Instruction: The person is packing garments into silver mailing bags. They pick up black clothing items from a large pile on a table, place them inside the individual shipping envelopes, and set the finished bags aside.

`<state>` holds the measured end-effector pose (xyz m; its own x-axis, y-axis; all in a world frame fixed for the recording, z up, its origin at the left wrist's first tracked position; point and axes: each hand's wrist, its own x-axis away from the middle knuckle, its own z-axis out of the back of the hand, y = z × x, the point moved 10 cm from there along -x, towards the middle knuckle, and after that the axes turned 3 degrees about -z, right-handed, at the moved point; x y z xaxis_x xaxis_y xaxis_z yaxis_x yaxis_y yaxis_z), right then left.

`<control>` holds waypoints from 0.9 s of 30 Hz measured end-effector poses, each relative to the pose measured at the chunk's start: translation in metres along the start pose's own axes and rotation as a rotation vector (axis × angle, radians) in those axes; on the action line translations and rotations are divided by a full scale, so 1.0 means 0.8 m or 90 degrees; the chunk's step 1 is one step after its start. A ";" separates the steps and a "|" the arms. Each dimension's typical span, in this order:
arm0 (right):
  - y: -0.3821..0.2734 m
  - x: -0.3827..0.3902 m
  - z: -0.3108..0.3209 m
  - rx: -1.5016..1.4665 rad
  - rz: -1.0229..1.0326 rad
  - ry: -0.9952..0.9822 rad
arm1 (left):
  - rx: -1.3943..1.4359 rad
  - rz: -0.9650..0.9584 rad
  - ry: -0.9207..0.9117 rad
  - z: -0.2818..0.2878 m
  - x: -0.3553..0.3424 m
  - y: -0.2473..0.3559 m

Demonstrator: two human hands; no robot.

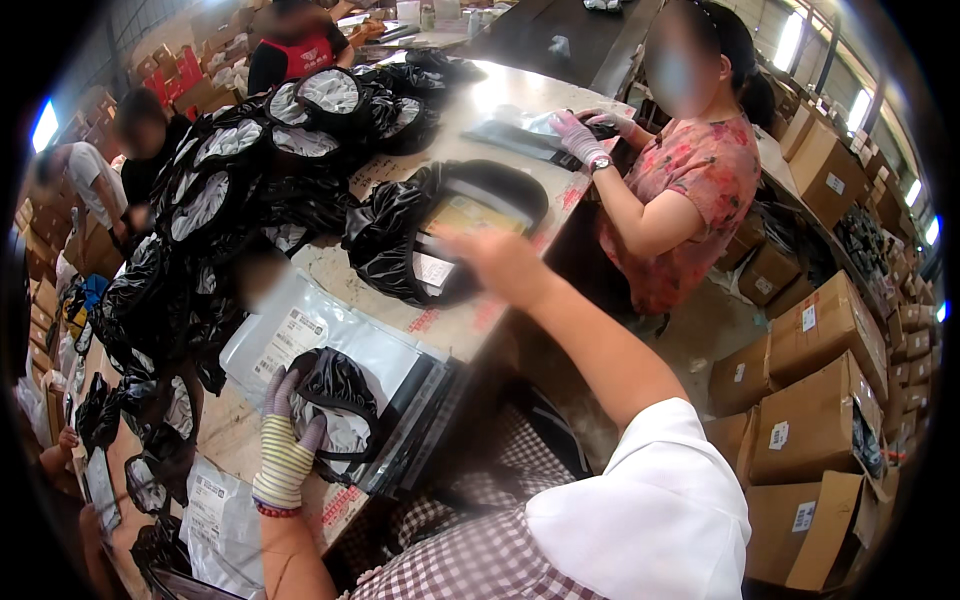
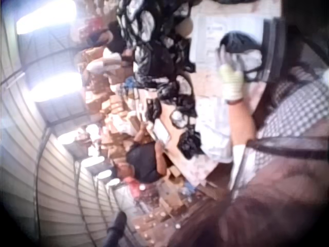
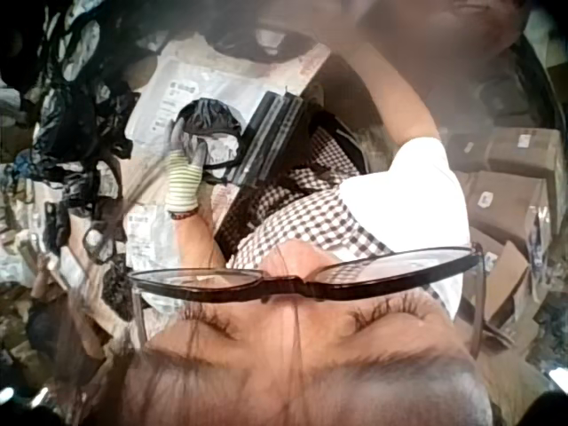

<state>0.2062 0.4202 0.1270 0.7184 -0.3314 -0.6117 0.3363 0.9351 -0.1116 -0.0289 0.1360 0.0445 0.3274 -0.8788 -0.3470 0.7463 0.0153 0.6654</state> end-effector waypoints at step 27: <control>0.097 0.029 -0.045 0.041 -0.163 0.019 | -0.228 -0.177 -0.053 -0.018 0.005 0.088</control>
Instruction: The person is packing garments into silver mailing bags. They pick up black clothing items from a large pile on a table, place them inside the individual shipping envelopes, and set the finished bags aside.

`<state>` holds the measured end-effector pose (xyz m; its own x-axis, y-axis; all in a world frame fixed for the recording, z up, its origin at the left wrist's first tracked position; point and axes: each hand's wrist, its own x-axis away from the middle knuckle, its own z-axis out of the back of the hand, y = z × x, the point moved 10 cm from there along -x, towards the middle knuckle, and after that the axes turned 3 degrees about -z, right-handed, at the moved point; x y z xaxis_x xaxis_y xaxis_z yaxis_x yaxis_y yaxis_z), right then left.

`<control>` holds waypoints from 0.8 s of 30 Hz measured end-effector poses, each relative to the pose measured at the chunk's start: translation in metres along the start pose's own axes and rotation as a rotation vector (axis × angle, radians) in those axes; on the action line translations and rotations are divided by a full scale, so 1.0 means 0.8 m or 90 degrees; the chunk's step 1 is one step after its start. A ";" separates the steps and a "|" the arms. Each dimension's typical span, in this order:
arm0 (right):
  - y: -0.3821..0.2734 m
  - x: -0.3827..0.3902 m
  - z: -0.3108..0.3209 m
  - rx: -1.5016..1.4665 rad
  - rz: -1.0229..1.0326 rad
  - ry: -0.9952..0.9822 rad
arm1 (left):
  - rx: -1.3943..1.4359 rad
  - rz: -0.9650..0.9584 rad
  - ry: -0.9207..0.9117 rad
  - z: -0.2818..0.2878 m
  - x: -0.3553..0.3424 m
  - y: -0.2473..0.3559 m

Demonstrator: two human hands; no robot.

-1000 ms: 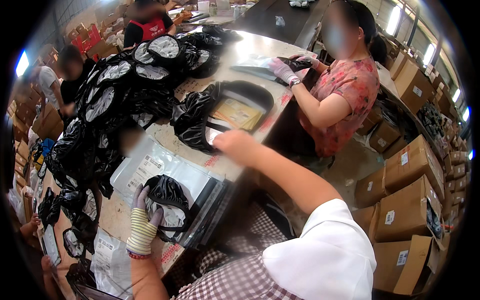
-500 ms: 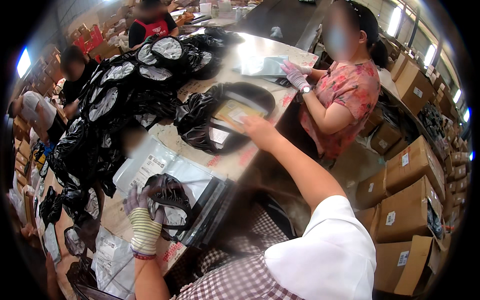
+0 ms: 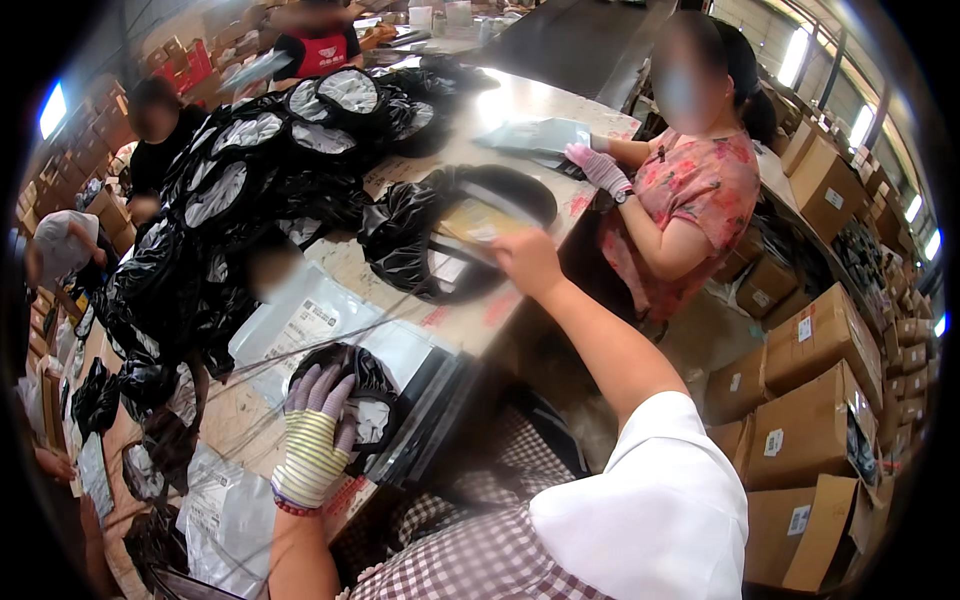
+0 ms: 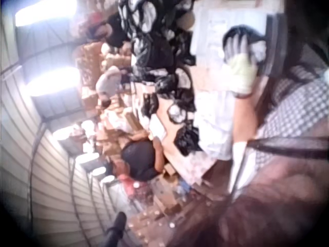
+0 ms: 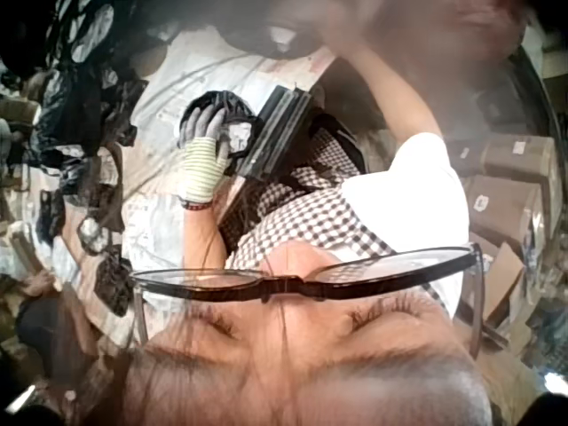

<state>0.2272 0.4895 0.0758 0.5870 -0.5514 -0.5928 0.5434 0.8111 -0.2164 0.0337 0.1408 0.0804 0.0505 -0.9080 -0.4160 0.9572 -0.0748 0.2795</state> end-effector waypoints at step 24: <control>-0.398 0.117 0.003 -0.214 0.256 -0.047 | 0.083 0.429 0.058 0.026 0.061 -0.111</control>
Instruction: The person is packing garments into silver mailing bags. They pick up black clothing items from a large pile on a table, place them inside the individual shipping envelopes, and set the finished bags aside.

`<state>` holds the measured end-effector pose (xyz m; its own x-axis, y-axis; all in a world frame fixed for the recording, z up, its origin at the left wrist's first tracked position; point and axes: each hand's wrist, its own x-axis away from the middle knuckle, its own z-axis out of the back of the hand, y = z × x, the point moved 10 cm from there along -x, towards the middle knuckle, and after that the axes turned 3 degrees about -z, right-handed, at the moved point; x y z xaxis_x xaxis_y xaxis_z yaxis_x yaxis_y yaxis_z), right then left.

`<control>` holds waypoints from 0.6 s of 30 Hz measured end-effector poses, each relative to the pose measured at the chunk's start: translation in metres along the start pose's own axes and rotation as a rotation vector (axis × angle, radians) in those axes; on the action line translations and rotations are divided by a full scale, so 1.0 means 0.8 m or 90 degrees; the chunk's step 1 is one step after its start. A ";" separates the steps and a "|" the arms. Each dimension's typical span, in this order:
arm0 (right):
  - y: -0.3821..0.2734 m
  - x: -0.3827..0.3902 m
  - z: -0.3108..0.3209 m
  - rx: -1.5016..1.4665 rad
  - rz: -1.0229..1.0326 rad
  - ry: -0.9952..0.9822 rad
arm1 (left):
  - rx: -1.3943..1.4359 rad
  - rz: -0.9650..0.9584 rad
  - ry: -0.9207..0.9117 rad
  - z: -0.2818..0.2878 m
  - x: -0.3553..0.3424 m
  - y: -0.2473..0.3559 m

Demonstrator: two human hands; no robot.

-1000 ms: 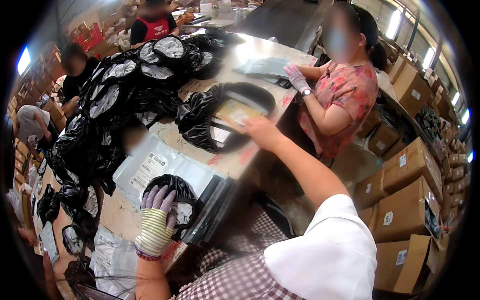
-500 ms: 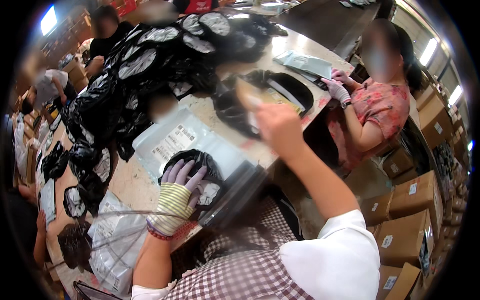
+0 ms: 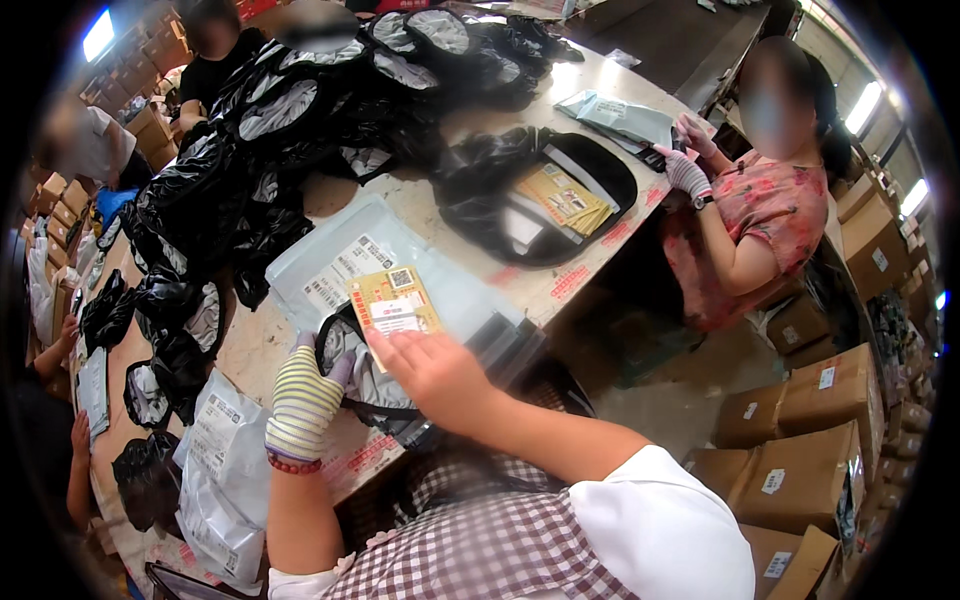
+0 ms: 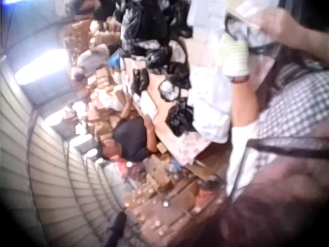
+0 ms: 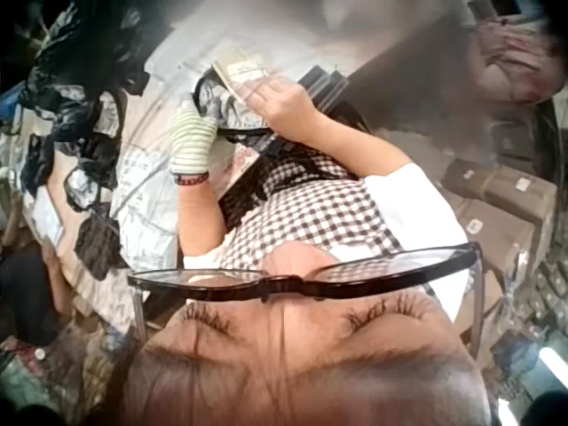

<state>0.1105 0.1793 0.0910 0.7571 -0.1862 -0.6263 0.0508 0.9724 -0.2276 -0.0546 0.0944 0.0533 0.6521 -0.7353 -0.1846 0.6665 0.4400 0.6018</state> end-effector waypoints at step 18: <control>-0.029 0.046 -0.016 0.030 0.103 -0.045 | 0.221 -0.328 -0.004 -0.032 0.017 0.096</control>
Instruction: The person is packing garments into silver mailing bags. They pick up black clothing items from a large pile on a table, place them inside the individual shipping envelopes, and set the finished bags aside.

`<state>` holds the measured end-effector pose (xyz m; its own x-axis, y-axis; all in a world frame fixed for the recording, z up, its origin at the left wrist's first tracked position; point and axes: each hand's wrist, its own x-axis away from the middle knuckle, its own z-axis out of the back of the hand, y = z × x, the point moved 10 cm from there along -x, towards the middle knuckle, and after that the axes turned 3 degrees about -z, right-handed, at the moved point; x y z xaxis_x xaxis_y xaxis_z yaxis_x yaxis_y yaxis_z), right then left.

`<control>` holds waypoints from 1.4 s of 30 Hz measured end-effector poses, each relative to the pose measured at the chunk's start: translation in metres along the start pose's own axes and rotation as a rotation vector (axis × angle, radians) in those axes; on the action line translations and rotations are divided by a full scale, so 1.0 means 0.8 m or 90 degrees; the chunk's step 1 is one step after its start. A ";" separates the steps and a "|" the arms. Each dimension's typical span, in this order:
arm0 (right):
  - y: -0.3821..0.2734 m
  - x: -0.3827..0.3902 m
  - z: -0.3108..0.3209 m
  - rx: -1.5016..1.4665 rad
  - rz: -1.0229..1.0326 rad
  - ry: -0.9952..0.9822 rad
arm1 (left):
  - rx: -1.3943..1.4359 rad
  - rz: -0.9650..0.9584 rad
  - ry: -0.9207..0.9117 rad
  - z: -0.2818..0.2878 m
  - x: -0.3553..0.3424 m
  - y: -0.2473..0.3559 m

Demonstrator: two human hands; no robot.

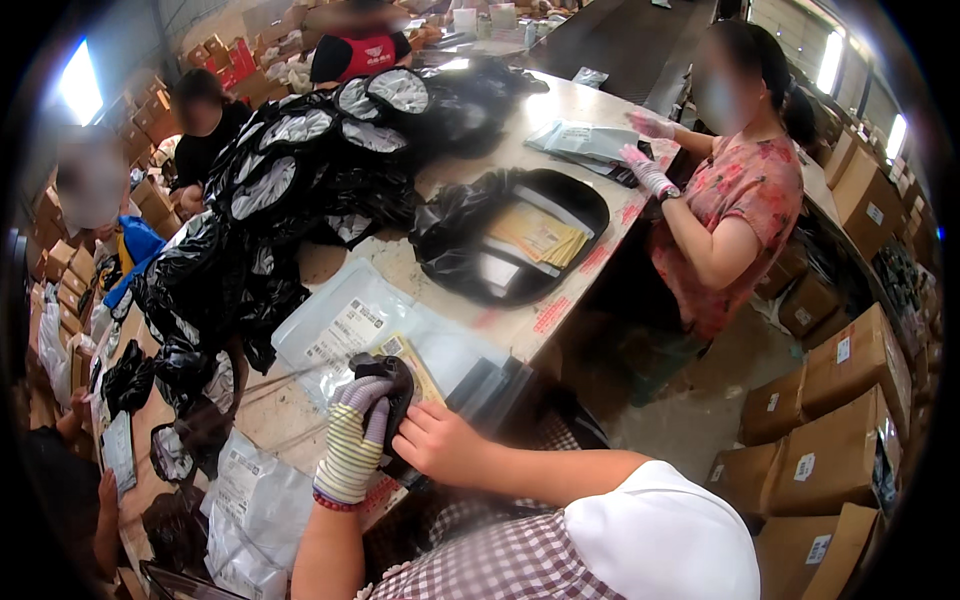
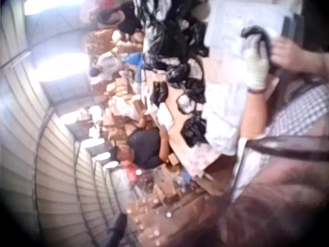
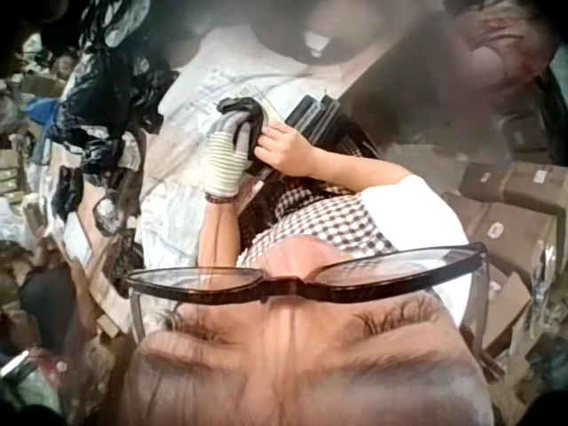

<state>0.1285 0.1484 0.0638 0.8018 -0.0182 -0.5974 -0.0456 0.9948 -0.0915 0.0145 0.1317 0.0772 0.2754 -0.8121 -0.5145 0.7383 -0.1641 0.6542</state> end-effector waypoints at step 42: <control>0.166 0.038 0.030 -0.708 -0.660 0.215 | -0.235 0.033 -0.155 -0.043 0.010 0.025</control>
<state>0.1607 0.2824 0.0525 0.6016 -0.7981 -0.0327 -0.1025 -0.0365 -0.9941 0.0524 0.1416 0.0669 0.1972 -0.9294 -0.3119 0.9099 0.0551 0.4111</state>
